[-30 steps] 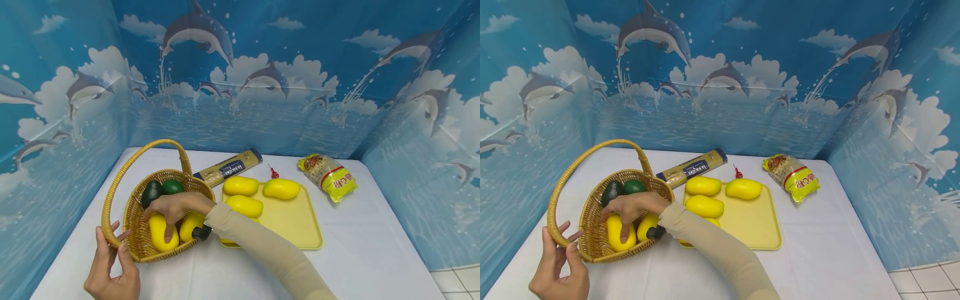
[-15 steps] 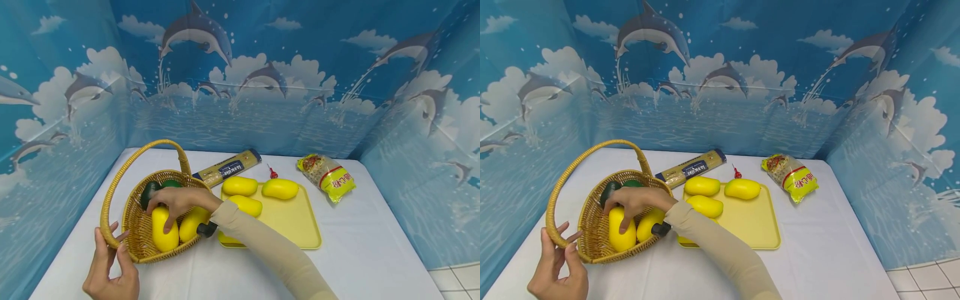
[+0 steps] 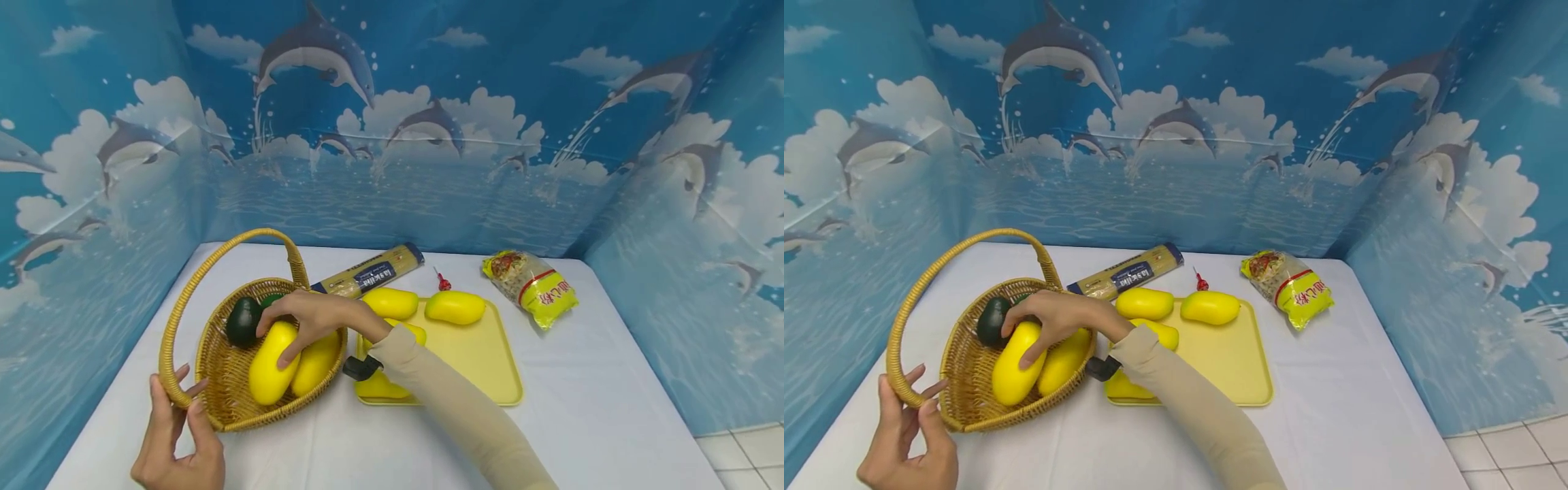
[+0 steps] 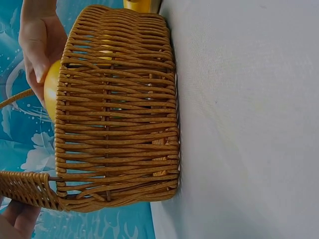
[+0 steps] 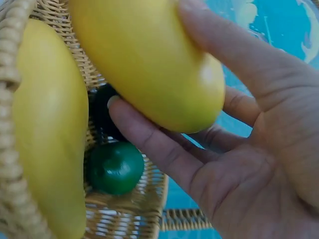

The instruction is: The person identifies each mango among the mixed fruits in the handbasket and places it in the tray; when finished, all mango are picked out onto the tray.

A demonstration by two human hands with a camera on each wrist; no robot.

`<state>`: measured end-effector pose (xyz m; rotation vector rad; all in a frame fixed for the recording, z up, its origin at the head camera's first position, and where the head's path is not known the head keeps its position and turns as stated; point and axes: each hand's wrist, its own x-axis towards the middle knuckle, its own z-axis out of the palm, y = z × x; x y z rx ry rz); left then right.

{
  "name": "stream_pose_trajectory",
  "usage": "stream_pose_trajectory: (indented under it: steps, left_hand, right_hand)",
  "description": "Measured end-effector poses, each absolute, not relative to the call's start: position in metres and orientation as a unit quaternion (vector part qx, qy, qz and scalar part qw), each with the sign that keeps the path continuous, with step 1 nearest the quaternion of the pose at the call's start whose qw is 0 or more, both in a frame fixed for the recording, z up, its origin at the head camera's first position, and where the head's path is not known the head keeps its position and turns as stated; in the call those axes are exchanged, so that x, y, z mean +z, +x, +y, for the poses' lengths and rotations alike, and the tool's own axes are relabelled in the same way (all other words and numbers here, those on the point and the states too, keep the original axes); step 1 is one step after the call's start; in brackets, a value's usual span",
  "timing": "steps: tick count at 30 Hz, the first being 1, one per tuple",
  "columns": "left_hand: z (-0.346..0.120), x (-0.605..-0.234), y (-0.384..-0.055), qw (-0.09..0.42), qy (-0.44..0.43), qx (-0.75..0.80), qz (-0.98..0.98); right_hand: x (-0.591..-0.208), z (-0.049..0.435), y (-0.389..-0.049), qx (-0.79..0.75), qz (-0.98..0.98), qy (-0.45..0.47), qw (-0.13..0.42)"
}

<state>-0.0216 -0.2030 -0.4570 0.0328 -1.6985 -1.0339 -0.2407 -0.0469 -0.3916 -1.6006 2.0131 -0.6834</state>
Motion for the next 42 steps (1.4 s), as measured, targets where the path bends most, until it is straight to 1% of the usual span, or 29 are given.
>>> stream_pose_trajectory:
  steps: [7,13,16,20,24,30,35,42]
  left_hand:
    - [-0.205,-0.450,-0.022,0.528,0.021,-0.423,-0.736]
    - [-0.206,-0.445,-0.021,0.529,0.011,-0.420,-0.737]
    - [-0.206,-0.443,-0.017,0.522,0.011,-0.415,-0.745]
    - [-0.206,-0.441,-0.015,0.518,0.008,-0.417,-0.747]
    - [-0.206,-0.439,-0.019,0.524,-0.005,-0.427,-0.737]
    - [-0.205,-0.438,-0.020,0.526,-0.002,-0.423,-0.738]
    - [-0.205,-0.437,-0.017,0.520,0.015,-0.413,-0.747]
    - [-0.203,-0.438,-0.019,0.520,0.006,-0.419,-0.744]
  right_hand:
    - [-0.379,-0.024,-0.236,-0.302,0.720,-0.584,0.220]
    - [-0.368,-0.001,-0.228,-0.344,0.725,-0.571,0.173]
    - [-0.363,0.011,-0.224,-0.375,0.720,-0.560,0.164]
    - [-0.356,0.029,-0.221,-0.414,0.719,-0.533,0.167]
    - [-0.351,0.051,-0.216,-0.446,0.720,-0.513,0.143]
    - [-0.353,0.086,-0.211,-0.492,0.713,-0.488,0.108]
    - [-0.356,0.118,-0.208,-0.502,0.734,-0.449,0.091]
    - [-0.364,0.170,-0.201,-0.513,0.760,-0.393,0.073]
